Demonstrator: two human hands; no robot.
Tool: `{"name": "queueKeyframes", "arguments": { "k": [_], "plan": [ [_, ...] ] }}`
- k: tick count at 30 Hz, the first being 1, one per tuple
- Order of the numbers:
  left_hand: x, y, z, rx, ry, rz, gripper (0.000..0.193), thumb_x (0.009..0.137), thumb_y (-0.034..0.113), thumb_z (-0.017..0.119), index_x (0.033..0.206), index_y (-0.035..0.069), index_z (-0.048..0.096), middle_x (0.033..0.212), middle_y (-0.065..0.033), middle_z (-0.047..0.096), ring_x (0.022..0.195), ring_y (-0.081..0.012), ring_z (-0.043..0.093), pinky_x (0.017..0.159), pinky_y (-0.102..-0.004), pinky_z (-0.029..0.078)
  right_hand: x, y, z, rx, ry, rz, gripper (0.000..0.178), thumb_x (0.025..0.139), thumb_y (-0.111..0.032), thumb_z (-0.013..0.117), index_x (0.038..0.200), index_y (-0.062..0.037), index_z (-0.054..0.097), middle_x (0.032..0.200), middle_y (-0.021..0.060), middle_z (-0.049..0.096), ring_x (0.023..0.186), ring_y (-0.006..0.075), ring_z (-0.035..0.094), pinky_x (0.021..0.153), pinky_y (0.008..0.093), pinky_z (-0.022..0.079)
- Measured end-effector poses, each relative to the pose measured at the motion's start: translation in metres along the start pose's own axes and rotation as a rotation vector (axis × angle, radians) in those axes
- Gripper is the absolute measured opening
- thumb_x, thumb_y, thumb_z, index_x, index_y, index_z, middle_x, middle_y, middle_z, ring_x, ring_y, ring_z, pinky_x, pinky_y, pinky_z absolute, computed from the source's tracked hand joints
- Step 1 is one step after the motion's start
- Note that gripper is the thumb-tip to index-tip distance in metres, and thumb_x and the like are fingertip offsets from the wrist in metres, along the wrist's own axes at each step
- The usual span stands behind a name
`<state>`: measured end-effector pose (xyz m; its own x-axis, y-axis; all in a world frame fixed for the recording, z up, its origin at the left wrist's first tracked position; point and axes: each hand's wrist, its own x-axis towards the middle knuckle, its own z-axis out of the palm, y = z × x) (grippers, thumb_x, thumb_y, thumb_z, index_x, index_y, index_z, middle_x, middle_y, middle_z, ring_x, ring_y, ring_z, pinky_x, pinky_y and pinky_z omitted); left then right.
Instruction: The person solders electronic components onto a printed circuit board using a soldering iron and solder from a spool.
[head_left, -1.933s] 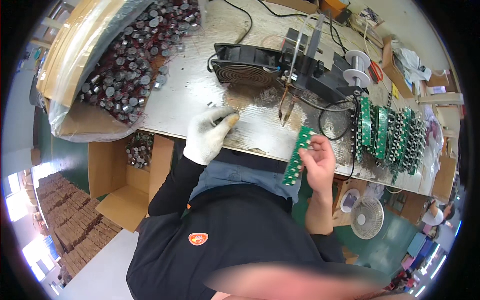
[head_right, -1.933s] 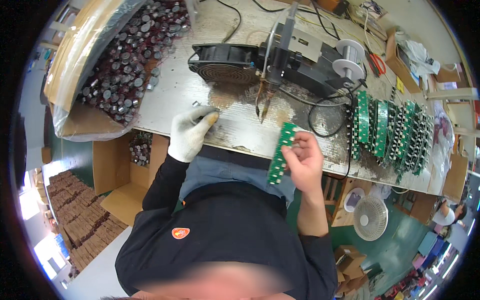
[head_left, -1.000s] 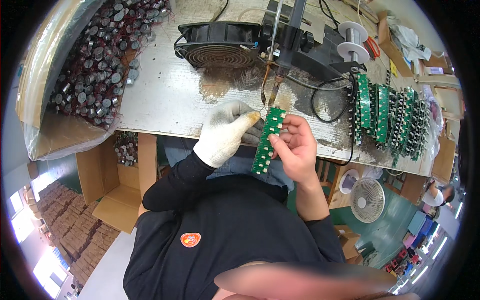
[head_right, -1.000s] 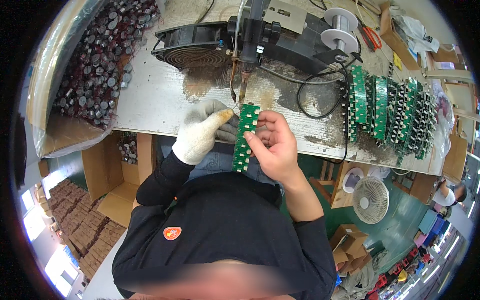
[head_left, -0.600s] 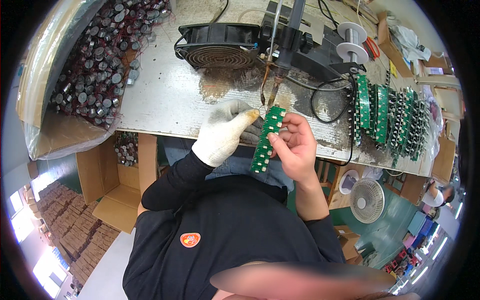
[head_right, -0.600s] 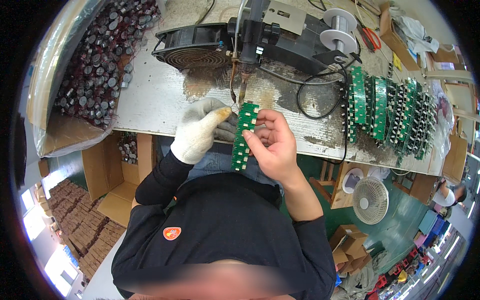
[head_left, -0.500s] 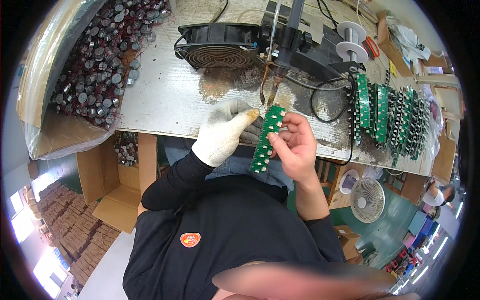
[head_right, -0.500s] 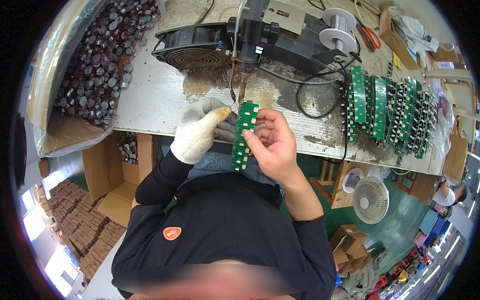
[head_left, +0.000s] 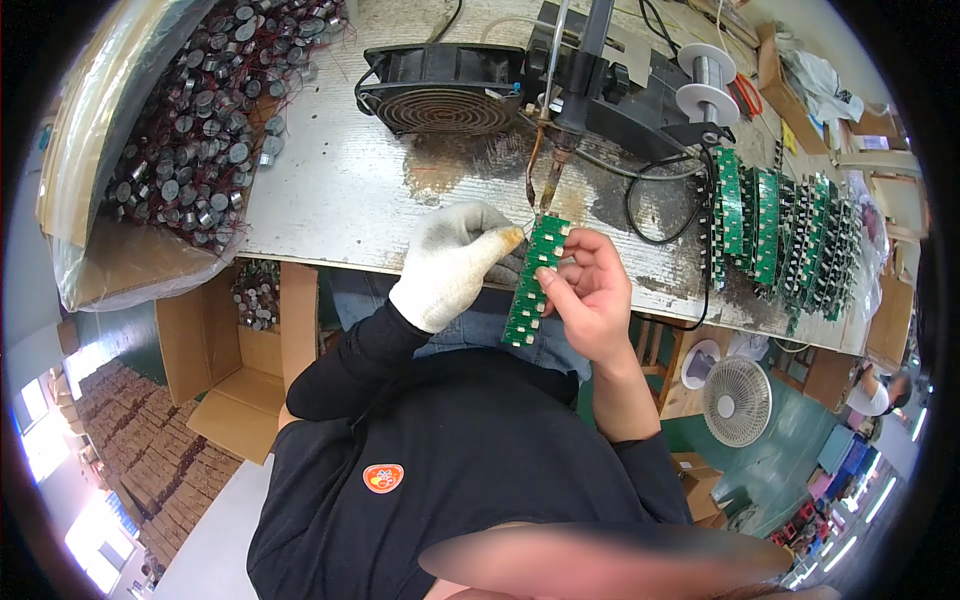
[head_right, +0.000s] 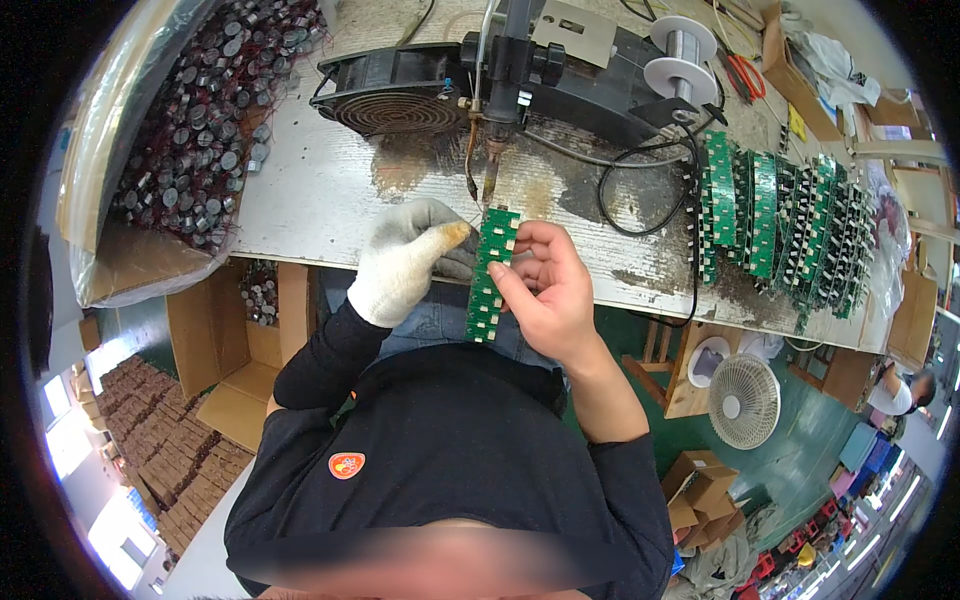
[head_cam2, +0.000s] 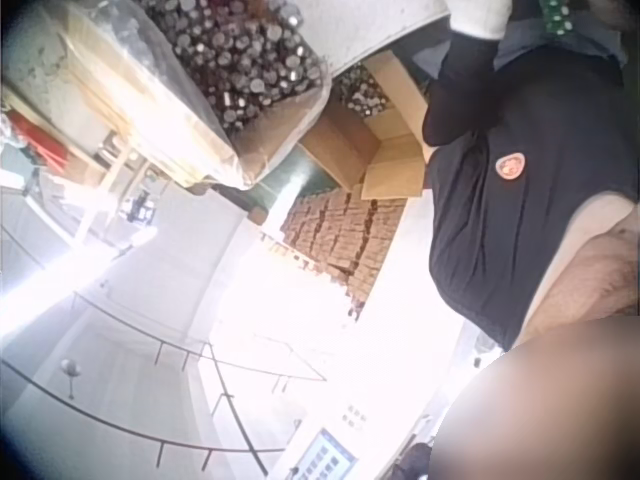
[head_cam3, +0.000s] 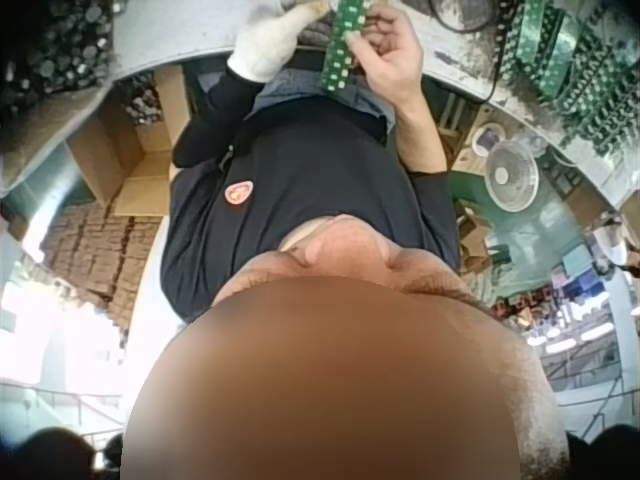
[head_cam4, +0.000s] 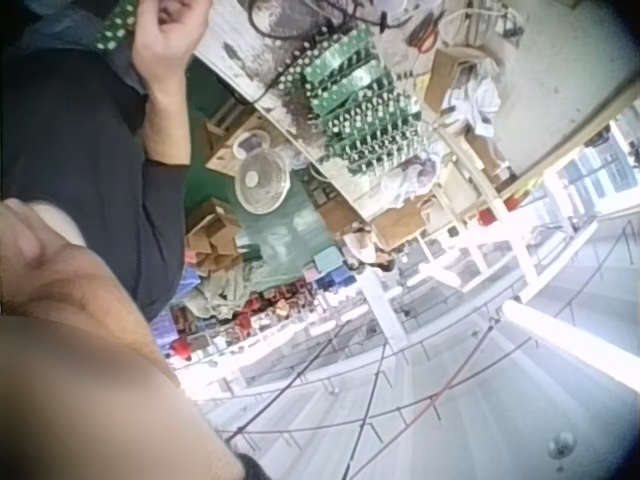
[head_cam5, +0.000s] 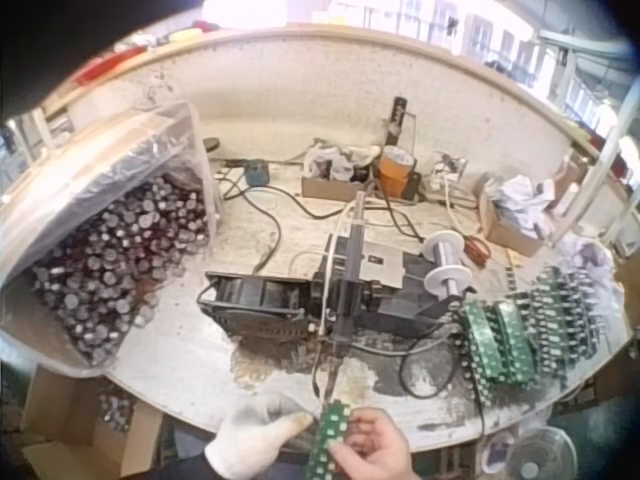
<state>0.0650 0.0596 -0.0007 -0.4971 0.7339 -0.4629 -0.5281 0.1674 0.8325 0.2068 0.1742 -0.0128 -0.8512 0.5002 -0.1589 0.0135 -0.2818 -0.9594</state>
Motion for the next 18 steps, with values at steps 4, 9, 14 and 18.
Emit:
{"name": "queueKeyframes", "arguments": {
  "k": [4, 9, 14, 18],
  "plan": [
    [-0.0022, 0.0023, 0.0022, 0.004, 0.004, -0.031, 0.021, 0.087, 0.015, 0.061, 0.090, -0.006, 0.060, 0.082, -0.0089, 0.063, 0.070, -0.0135, 0.062, 0.061, -0.0261, 0.052, -0.0019, 0.0003, -0.0007, 0.006, -0.010, -0.007, 0.035, 0.086, 0.007, 0.058, 0.116, 0.0026, 0.041, 0.104, 0.0111, 0.056, 0.073, 0.0078, 0.059, 0.054, 0.0184, 0.048],
    [-0.0014, 0.0022, 0.0026, -0.002, -0.002, -0.031, 0.021, 0.087, 0.015, 0.061, 0.090, -0.006, 0.060, 0.082, -0.0088, 0.063, 0.070, -0.0130, 0.062, 0.060, -0.0257, 0.052, -0.0023, 0.0019, -0.0010, 0.000, -0.002, -0.007, 0.036, 0.086, 0.007, 0.058, 0.116, 0.0024, 0.041, 0.105, 0.0110, 0.056, 0.073, 0.0079, 0.059, 0.055, 0.0186, 0.047],
    [-0.0001, 0.0013, 0.0016, -0.019, -0.016, -0.016, 0.020, 0.088, 0.014, 0.061, 0.091, -0.006, 0.060, 0.082, -0.0086, 0.063, 0.070, -0.0126, 0.062, 0.060, -0.0257, 0.052, -0.0013, 0.0013, -0.0006, 0.002, -0.002, -0.015, 0.036, 0.085, 0.008, 0.058, 0.117, 0.0026, 0.041, 0.104, 0.0109, 0.056, 0.073, 0.0080, 0.059, 0.055, 0.0185, 0.047],
    [-0.0008, 0.0059, 0.0028, -0.006, -0.034, -0.040, 0.019, 0.089, 0.015, 0.058, 0.095, -0.004, 0.057, 0.086, -0.0117, 0.063, 0.071, -0.0172, 0.064, 0.065, -0.0285, 0.055, -0.0008, -0.0016, -0.0003, -0.006, 0.000, -0.022, 0.037, 0.085, 0.007, 0.059, 0.117, 0.0026, 0.041, 0.104, 0.0109, 0.055, 0.074, 0.0079, 0.059, 0.055, 0.0183, 0.047]
  ]
}}
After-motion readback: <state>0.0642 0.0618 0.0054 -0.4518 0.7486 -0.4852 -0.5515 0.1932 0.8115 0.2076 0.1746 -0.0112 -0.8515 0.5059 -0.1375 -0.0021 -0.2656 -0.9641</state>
